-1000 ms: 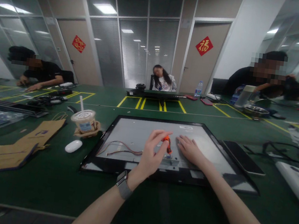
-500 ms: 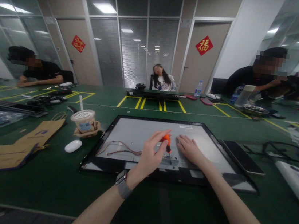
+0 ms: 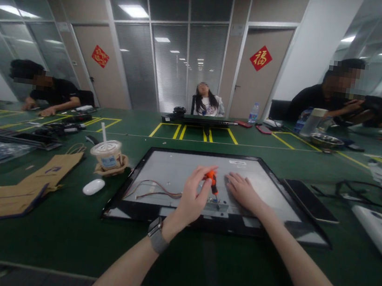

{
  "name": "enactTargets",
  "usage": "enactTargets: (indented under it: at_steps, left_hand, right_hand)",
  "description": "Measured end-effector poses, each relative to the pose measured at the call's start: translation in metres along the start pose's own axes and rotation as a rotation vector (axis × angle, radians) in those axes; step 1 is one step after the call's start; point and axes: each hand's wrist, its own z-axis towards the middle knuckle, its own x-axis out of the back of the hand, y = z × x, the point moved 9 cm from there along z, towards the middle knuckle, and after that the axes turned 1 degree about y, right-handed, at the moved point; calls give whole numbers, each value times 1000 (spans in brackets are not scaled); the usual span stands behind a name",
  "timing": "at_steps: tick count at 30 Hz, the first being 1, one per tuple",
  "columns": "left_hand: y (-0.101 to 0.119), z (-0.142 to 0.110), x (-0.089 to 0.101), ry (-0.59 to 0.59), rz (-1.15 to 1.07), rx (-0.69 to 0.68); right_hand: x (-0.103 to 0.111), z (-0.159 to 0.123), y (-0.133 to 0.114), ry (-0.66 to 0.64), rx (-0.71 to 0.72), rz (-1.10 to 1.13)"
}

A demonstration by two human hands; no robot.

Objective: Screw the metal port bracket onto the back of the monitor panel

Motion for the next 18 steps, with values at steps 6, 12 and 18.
enactTargets:
  at_steps: [6,12,18]
  left_hand:
    - [4,0,2,33,25,-18]
    - [-3,2,1,0,-45,38]
    - [1,4,5,25,-20,25]
  right_hand:
    - [2,-1,-1,-17,-16,20]
    - [4,-2,-2,-9,-7,25]
    - [1,-1,-1,-15,10,-1]
